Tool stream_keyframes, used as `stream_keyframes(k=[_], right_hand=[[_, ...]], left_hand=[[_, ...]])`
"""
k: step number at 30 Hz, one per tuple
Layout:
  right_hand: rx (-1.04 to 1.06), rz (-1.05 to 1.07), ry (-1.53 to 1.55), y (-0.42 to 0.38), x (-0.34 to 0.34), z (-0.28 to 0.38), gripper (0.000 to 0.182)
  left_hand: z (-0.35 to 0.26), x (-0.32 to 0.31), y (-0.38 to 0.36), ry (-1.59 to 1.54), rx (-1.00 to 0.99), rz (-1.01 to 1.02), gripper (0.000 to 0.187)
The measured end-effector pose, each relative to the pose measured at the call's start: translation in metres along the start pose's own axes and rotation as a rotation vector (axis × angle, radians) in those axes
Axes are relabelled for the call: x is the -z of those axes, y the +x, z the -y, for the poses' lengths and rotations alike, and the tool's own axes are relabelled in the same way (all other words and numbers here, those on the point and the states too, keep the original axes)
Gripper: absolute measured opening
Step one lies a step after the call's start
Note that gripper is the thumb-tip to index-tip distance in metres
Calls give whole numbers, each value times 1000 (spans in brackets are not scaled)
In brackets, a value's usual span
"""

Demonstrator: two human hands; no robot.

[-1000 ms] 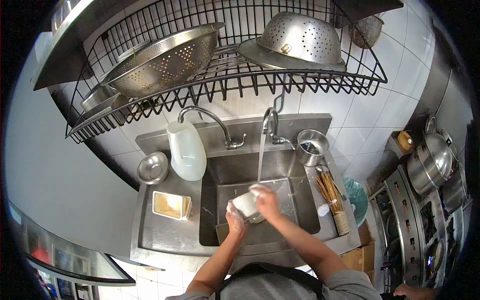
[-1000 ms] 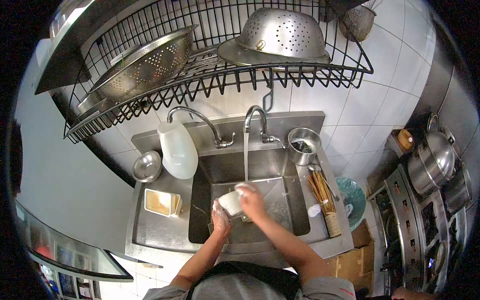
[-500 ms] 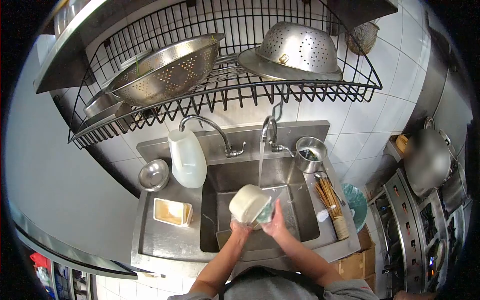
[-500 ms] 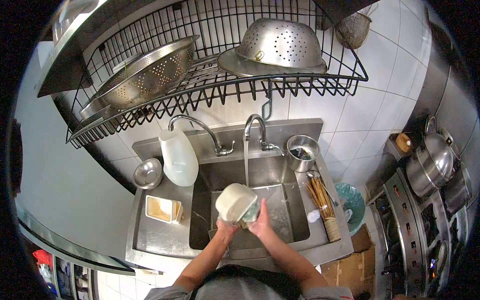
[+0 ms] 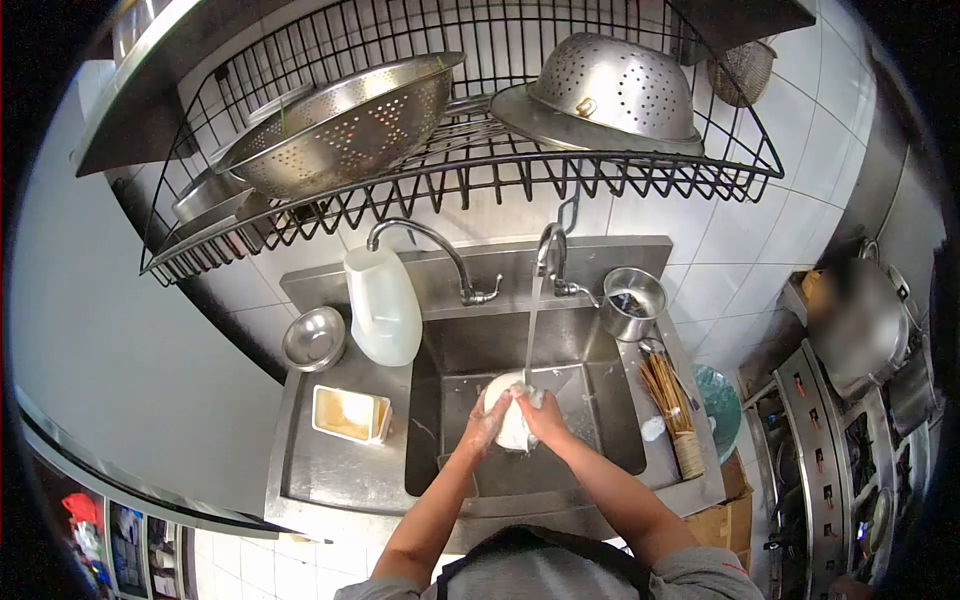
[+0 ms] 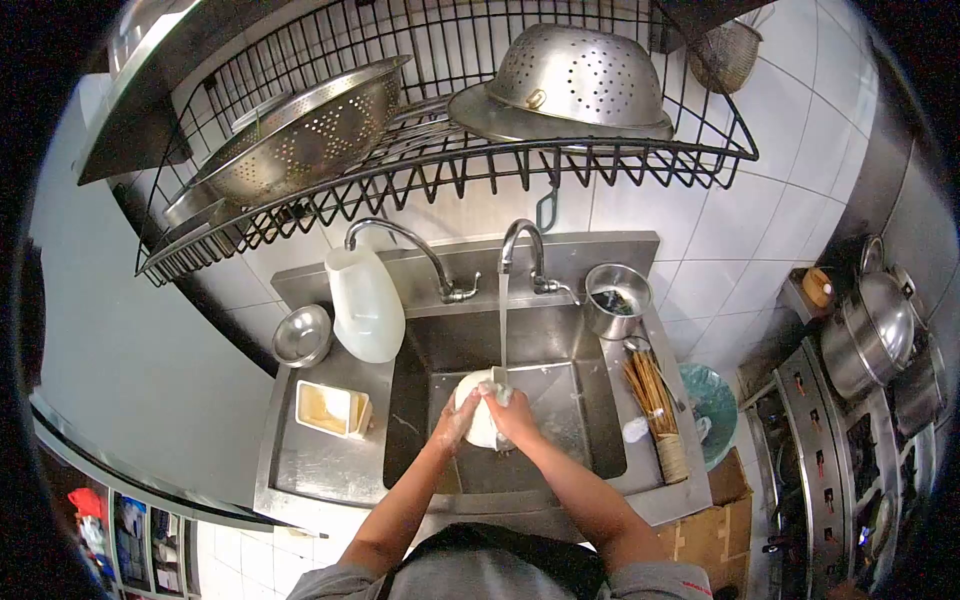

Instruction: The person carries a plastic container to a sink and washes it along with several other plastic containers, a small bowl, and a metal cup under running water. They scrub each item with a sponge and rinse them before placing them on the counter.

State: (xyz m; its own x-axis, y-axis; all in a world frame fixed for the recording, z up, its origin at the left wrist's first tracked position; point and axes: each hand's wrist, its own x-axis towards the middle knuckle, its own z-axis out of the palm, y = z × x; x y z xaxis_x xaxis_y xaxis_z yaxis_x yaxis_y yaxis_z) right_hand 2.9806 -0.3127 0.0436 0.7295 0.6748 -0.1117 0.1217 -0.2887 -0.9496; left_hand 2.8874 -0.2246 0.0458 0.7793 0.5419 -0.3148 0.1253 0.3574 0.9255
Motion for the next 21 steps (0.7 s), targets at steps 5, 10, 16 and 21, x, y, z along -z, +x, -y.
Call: stream_keyframes(k=[5, 10, 16, 21], right_hand=[[331, 87, -492, 4, 18, 48, 55], [370, 564, -667, -9, 3, 25, 58], [532, 583, -581, -1, 4, 18, 28], [648, 1, -758, 19, -8, 17, 15]], left_hand=[[35, 9, 11, -562, 179, 264, 73], [21, 28, 25, -791, 64, 328, 54], [21, 29, 27, -754, 162, 300, 49], [31, 4, 17, -977, 217, 300, 47]])
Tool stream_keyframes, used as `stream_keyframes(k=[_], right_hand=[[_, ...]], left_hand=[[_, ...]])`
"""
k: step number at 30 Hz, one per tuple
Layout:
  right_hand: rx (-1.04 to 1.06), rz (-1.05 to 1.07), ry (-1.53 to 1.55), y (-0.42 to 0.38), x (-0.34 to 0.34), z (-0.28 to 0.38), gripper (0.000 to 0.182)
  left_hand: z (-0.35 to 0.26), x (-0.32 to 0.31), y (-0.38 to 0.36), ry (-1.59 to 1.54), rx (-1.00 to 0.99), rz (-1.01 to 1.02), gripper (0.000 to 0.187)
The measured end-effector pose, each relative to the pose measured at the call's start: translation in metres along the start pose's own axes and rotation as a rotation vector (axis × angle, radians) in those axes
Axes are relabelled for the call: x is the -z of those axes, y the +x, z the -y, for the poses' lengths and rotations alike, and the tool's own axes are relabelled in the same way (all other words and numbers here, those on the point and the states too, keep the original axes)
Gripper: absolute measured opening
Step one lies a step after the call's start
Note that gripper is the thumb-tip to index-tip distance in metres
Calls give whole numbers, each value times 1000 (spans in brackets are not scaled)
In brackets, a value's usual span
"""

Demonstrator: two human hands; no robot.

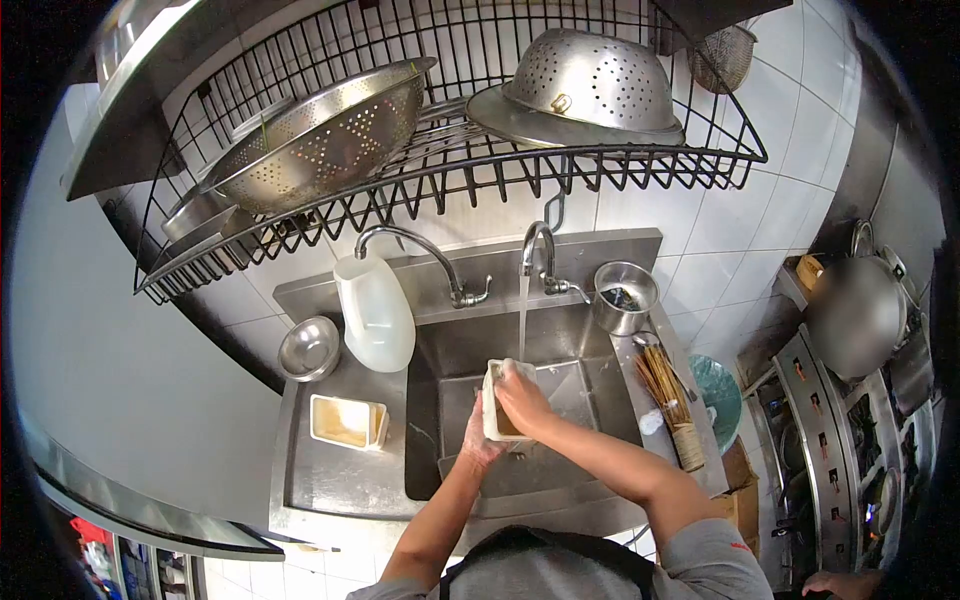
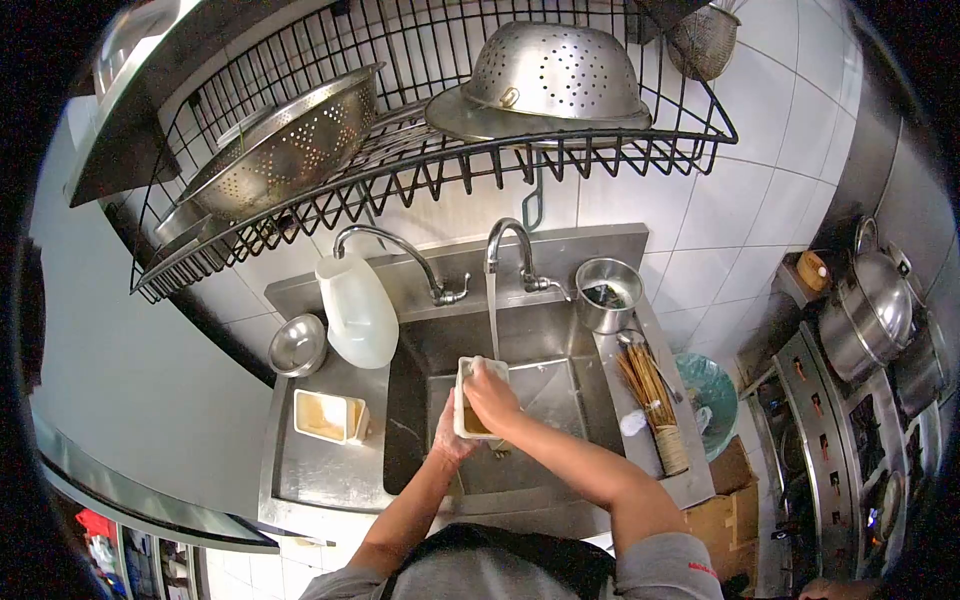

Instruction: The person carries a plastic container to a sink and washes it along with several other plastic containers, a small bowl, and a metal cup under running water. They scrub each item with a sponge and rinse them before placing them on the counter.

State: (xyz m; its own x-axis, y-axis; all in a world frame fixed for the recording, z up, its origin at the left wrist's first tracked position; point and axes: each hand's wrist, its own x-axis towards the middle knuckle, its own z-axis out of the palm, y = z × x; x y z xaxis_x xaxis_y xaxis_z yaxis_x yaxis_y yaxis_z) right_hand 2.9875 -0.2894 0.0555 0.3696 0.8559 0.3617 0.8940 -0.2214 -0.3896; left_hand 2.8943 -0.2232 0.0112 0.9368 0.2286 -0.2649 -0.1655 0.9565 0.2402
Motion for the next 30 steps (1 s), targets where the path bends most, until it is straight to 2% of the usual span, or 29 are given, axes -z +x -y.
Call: stream_keyframes(k=[1, 4, 5, 8, 9, 12, 16, 17, 20, 21, 24, 25, 28, 29, 30], right_hand=[[-44, 12, -68, 4, 6, 5, 14], [104, 55, -40, -4, -12, -1, 12], [100, 339, 92, -4, -10, -2, 12], [60, 577, 321, -5, 9, 10, 14], [53, 489, 271, -9, -4, 5, 12], [-13, -181, -65, -2, -9, 9, 11], [84, 42, -250, -1, 2, 8, 18], [90, 307, -179, -4, 10, 10, 25], [-36, 741, 533, -11, 22, 21, 37], [-15, 692, 646, -18, 19, 18, 48], [-19, 341, 302, -35, 8, 29, 51], [-7, 227, -41, -35, 8, 37, 51], [-85, 500, 204, -23, 18, 28, 50], [-71, 383, 298, -27, 0, 13, 48], [-92, 424, 491, -25, 17, 12, 47]], left_hand=[[-1, -3, -1, 14, -3, -3, 47], [-7, 13, 3, -34, 57, 18, 48], [-11, 31, 10, 0, 30, 23, 47], [-24, 29, 7, 162, -62, -11, 46], [-23, 22, 6, 186, -51, -17, 45], [-4, -1, -1, 34, 14, 3, 44], [-1, 16, 7, -45, 29, 58, 48], [-6, 25, 10, -79, 39, 67, 48], [-27, 42, 11, 125, 49, 116, 49], [-30, 29, 7, 146, 56, 57, 49], [-34, 32, 12, 49, 152, 117, 51], [-31, 27, 14, 122, 107, 62, 47], [-35, 25, 20, 283, -96, 30, 42], [-37, 23, 20, 272, -77, 55, 43], [-39, 15, 11, 259, -57, 75, 44]])
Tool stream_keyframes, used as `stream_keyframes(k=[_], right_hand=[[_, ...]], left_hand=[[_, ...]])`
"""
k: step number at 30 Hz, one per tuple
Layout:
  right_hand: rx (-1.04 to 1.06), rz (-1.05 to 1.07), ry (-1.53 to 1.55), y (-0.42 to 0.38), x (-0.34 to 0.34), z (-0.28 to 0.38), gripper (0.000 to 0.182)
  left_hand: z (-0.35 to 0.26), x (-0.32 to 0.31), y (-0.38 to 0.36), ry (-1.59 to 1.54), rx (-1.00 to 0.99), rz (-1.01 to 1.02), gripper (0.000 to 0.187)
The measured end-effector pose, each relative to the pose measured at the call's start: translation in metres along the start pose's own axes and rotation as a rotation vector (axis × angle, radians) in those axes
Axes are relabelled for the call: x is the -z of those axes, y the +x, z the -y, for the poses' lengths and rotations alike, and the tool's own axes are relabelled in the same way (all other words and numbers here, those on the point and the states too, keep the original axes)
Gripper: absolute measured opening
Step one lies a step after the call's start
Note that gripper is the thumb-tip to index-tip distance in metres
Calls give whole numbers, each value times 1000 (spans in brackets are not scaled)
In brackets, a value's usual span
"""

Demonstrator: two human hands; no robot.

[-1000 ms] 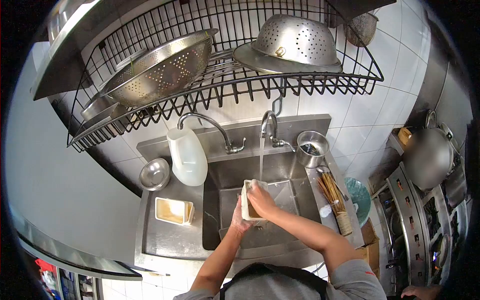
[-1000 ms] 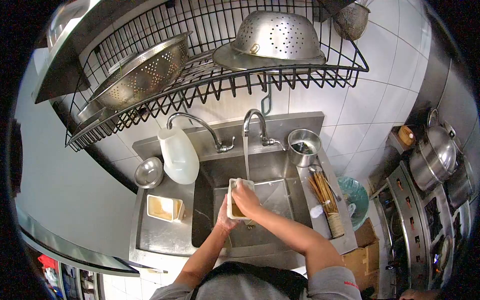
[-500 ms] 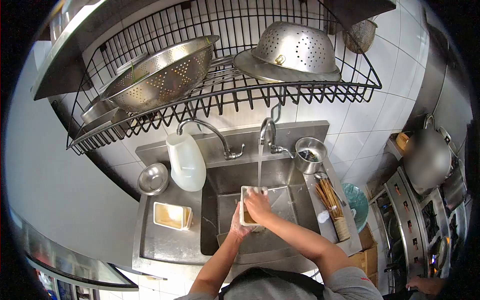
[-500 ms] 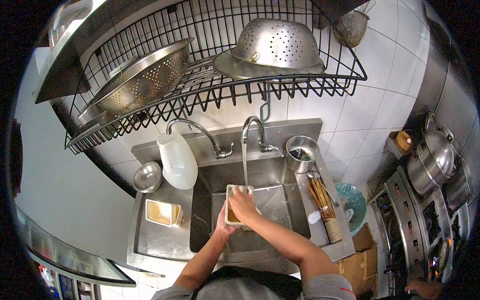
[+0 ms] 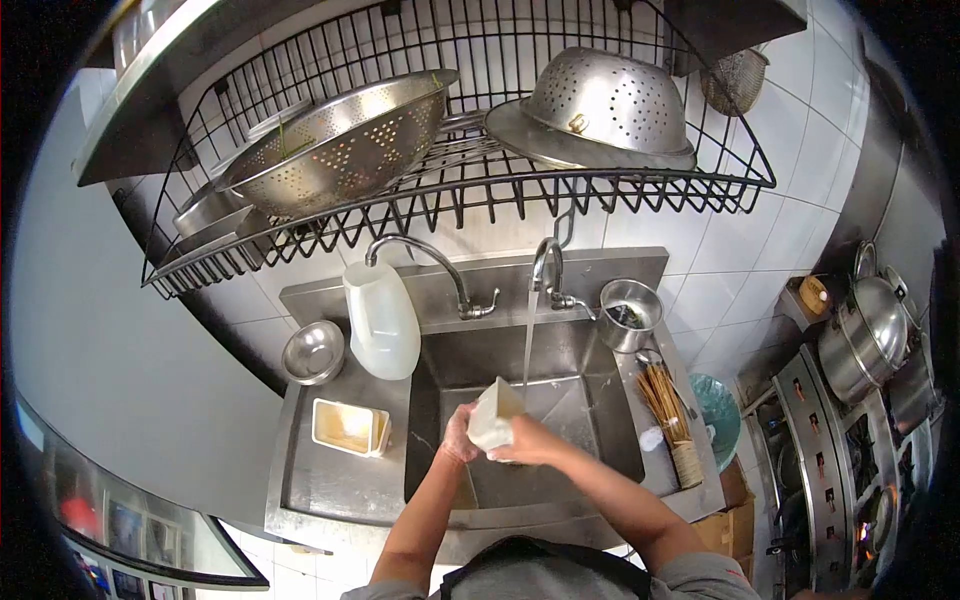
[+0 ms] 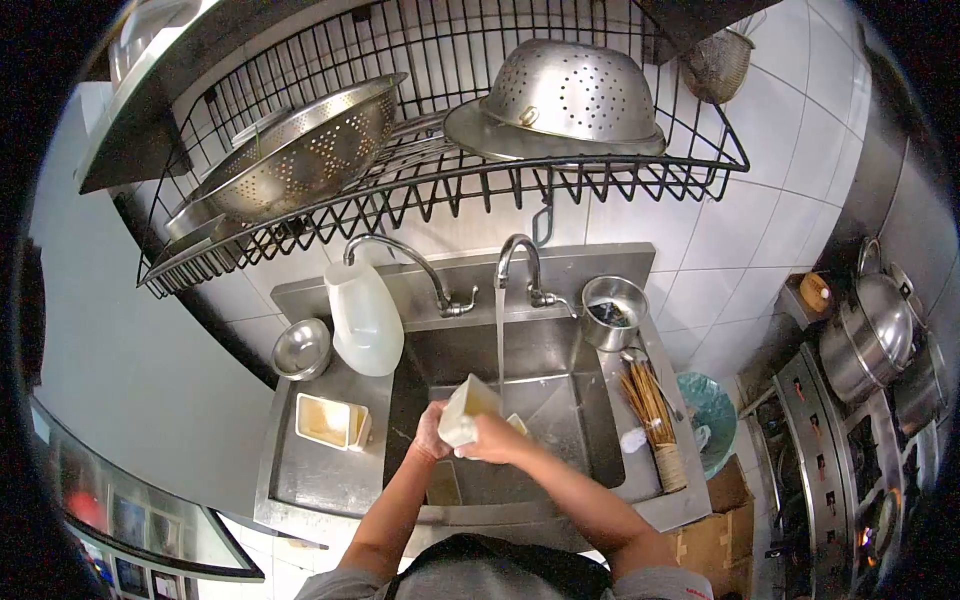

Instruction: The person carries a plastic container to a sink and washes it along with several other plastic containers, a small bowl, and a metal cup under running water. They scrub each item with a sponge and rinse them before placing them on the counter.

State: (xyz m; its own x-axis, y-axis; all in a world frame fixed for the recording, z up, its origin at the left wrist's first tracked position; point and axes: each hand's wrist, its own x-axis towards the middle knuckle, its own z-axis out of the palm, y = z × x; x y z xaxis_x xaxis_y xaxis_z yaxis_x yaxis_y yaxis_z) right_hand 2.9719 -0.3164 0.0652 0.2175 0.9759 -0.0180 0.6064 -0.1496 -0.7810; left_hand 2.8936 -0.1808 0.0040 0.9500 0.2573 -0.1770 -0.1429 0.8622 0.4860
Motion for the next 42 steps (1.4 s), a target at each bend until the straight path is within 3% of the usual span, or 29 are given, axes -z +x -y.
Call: stream_keyframes(k=[2, 3, 6, 7, 9, 12, 13, 14, 15, 18, 20, 21, 24, 28, 31, 34, 37, 38, 40, 42], right_hand=[[10, 102, 393, -12, 38, 21, 45], [-3, 97, 474, -11, 40, 11, 44], [-194, -286, 654, -12, 44, -5, 39], [-172, -407, 564, -8, 46, -15, 36], [-126, -649, 376, 2, 50, -28, 30], [131, -818, 56, 4, 44, -23, 24], [115, -789, 233, 5, 27, -14, 26], [215, -741, -149, 2, 11, -4, 32], [218, -660, -313, 0, -9, 5, 36], [418, -722, -301, -4, -16, 59, 26], [343, -660, -52, 11, -15, 31, 19], [420, -712, -29, 16, -5, 21, 13], [253, -790, 28, 21, 0, 5, 9], [441, -731, -108, 12, -22, 40, 11], [353, -722, -113, 23, 1, 13, 8], [-100, -677, 556, 39, 19, -20, 12], [-157, -569, 1551, 55, 10, -53, 26], [-41, -497, 1362, 56, -1, -63, 28], [94, -365, 1137, 51, -25, -78, 30], [45, -272, 1233, 42, -43, -85, 32]], left_hand=[[-8, -7, -19, -29, 36, 33, 46], [2, 44, -5, -49, 19, -51, 48], [8, 30, -10, 31, -114, -273, 51], [13, 25, -8, 68, -252, -456, 54], [8, 12, -12, 211, -414, -548, 52], [3, 1, -13, 575, -616, -694, 52], [1, -14, -18, 714, -648, -734, 53], [1, -23, -19, 853, -678, -771, 55], [5, -24, -12, 903, -793, -737, 58], [11, -4, -1, 692, -747, -720, 58], [7, -28, -18, 792, -841, -749, 58], [5, -28, -19, 834, -854, -789, 58], [7, -27, -21, 860, -878, -835, 58], [10, -20, -14, 814, -880, -801, 58], [8, -33, -20, 763, -830, -849, 57], [9, -60, -33, 620, -804, -841, 53], [30, -78, -36, 605, -871, -784, 45], [40, -91, -44, 624, -827, -695, 40], [64, -101, -32, 716, -978, -565, 35], [55, -82, -28, 1507, -1171, -490, 31]])
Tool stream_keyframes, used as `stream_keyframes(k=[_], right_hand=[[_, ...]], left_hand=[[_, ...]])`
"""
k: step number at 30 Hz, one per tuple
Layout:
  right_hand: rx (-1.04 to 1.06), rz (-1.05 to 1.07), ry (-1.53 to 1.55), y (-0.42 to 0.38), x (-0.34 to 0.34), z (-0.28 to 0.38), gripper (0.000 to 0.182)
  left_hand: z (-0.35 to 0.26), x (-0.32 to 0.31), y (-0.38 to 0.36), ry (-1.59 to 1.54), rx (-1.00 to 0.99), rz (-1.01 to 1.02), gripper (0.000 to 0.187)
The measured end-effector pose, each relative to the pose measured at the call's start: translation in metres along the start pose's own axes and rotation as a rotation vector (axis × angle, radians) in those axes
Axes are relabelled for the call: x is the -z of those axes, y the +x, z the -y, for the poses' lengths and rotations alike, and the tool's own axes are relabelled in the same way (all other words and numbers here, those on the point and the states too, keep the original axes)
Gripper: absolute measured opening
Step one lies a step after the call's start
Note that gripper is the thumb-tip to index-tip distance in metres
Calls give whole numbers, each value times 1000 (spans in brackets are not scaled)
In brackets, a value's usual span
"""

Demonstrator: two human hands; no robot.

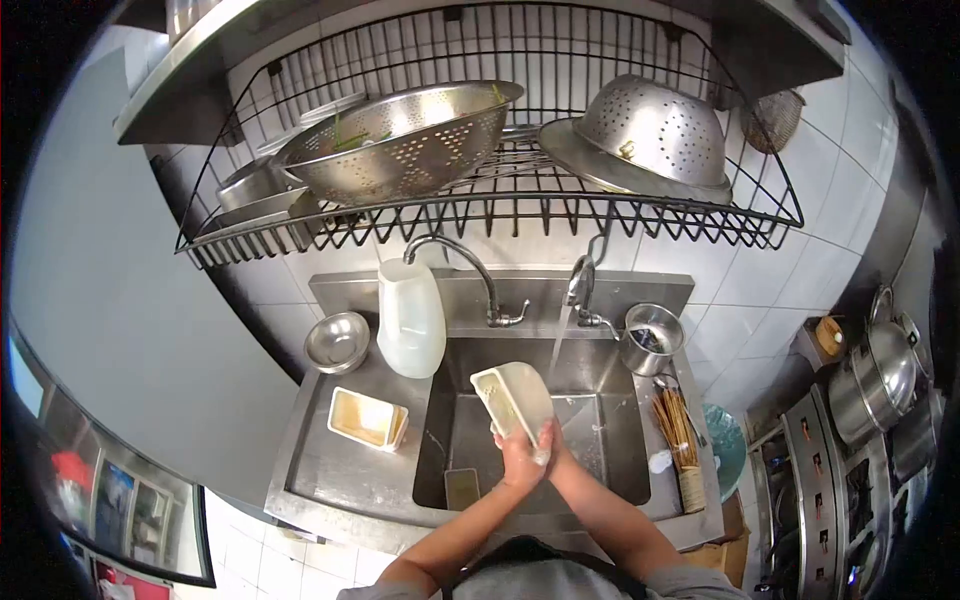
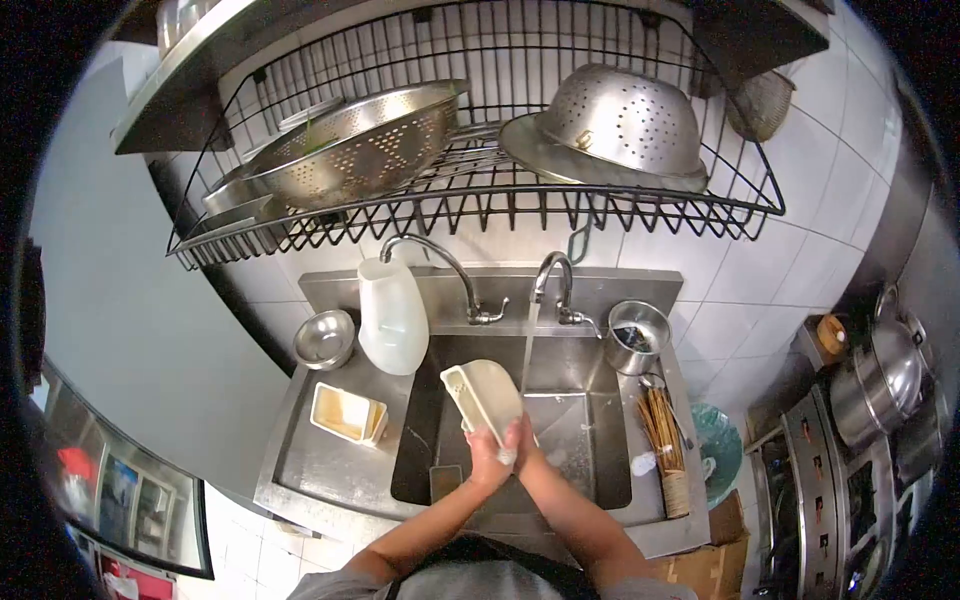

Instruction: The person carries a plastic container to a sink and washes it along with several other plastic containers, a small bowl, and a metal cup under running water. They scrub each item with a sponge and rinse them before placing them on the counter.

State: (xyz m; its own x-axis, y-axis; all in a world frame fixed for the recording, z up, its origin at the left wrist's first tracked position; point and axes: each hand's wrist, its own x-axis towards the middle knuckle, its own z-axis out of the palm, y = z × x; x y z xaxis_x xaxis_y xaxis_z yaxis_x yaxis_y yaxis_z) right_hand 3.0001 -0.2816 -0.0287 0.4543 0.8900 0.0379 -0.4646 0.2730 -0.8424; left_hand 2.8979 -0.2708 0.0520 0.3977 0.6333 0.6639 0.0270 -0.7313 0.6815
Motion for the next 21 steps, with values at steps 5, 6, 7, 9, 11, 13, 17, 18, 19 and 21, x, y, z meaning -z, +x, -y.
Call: stream_keyframes(k=[5, 6, 7, 9, 11, 13, 17, 18, 19, 21], right_hand=[[-458, -119, 577, -18, 5, -21, 36], [-471, -140, 536, -21, -3, -9, 39], [-481, -161, 495, -26, -20, 15, 42], [-456, -435, 391, -36, -39, 33, 45], [-374, -463, 242, -35, -41, 34, 47], [-333, -457, 189, -27, -40, 37, 49], [-318, -39, 402, -14, -26, 34, 61], [-384, -71, 412, -18, -36, 31, 61], [-440, -110, 421, -24, -50, 31, 61], [-566, -194, 404, -31, -53, 27, 50]], left_hand=[[17, -3, 2, 285, -49, 234, 43], [20, -2, 1, 310, -36, 274, 42], [22, -1, 2, 335, -23, 315, 41], [4, 15, 14, 371, 163, 523, 30], [5, 16, 12, 333, 123, 617, 21], [-1, 26, 13, 283, 2, 628, 14], [4, 37, 8, 344, -67, 687, 11], [2, 41, 12, 397, -63, 679, 11], [0, 40, 14, 442, -67, 675, 10], [18, 41, 11, 477, -102, 616, 12]])
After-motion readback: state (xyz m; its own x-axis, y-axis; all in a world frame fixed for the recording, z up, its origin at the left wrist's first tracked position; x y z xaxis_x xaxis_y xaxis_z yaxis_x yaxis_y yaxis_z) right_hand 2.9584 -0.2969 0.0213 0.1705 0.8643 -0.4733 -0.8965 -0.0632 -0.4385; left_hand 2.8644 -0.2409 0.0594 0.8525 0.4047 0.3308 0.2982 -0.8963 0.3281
